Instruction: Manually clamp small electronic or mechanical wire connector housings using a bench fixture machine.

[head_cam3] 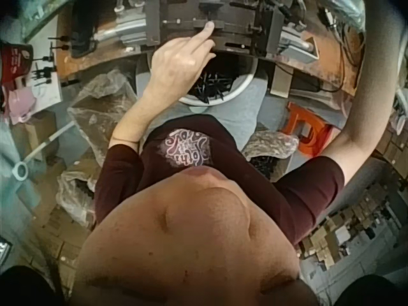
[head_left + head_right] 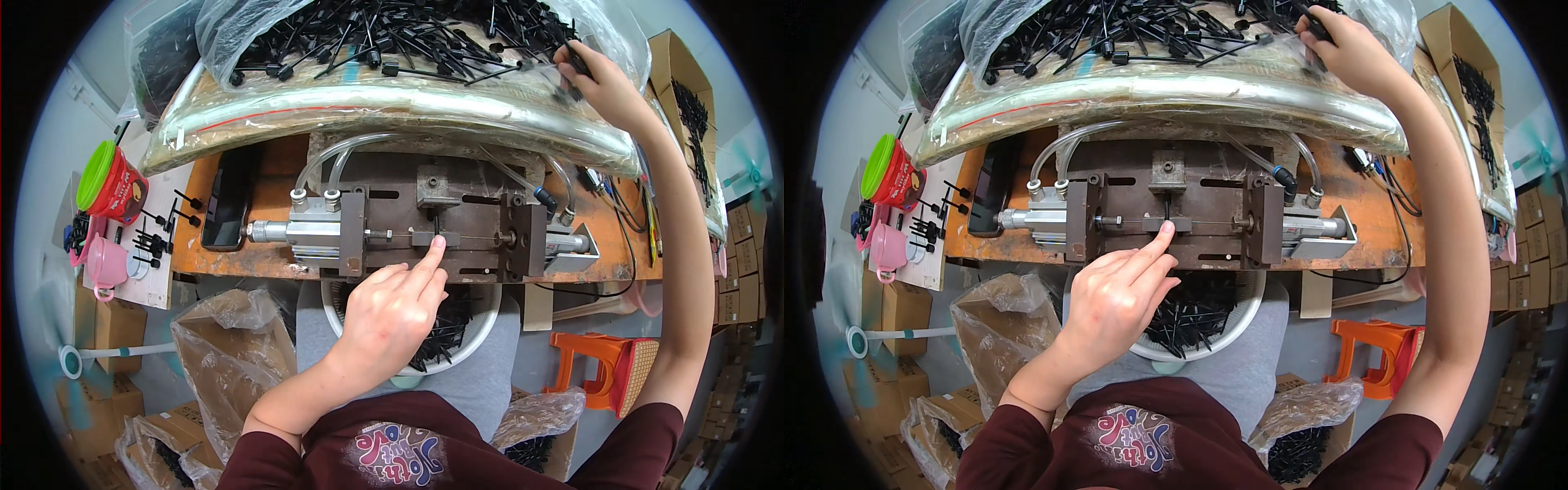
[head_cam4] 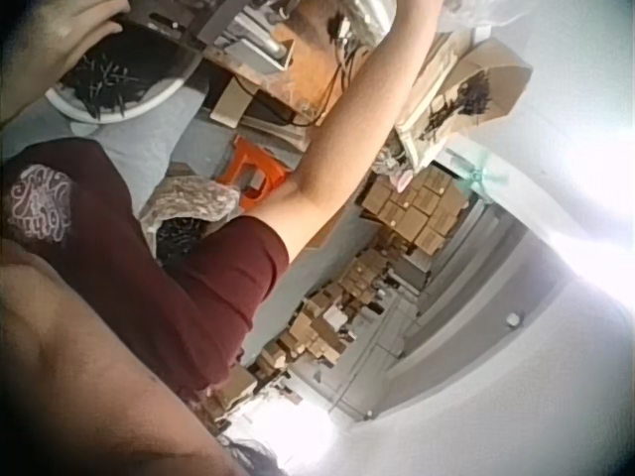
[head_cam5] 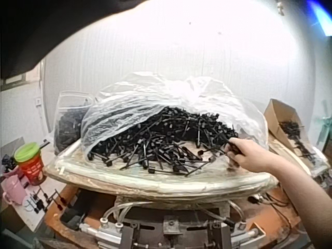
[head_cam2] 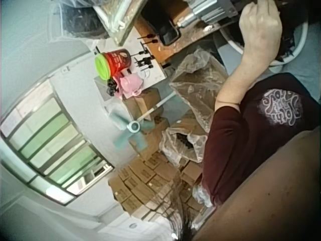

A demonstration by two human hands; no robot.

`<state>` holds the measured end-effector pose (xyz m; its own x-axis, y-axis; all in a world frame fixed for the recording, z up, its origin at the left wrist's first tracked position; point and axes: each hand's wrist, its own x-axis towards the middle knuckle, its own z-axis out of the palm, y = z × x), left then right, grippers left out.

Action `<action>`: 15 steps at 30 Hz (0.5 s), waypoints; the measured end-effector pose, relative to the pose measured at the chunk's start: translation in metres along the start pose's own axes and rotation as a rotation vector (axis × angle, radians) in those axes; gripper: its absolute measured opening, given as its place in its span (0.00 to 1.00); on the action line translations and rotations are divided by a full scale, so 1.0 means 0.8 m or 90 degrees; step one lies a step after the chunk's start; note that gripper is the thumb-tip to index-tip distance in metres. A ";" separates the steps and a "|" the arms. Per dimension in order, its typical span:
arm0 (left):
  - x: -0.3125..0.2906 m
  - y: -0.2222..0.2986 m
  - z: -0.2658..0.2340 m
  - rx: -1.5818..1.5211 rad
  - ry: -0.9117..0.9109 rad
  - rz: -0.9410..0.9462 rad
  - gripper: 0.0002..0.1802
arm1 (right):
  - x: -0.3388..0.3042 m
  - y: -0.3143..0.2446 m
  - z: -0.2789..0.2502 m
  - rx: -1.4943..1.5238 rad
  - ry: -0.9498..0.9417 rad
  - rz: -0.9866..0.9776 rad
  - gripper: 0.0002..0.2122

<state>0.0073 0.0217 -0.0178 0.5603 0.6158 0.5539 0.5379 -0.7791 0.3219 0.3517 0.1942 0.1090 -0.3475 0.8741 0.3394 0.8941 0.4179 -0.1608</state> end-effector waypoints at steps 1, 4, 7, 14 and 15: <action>0.000 -0.001 -0.001 0.001 -0.002 -0.001 0.12 | 0.001 -0.008 -0.001 0.046 0.008 0.076 0.09; -0.003 -0.005 -0.002 -0.002 -0.006 -0.012 0.12 | -0.003 -0.026 -0.012 0.187 0.041 0.245 0.11; -0.005 -0.004 -0.007 -0.045 -0.019 -0.012 0.12 | -0.012 -0.020 -0.029 0.373 0.079 0.258 0.12; -0.016 0.011 -0.036 -0.181 -0.089 -0.007 0.11 | -0.020 -0.029 -0.025 0.535 0.212 0.322 0.14; -0.017 0.013 -0.040 -0.200 -0.111 -0.002 0.11 | -0.024 -0.035 -0.027 0.587 0.244 0.314 0.15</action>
<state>-0.0148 0.0012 0.0021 0.6728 0.6076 0.4221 0.3345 -0.7587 0.5590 0.3392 0.1606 0.1270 0.2413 0.9271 0.2868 0.3029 0.2088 -0.9299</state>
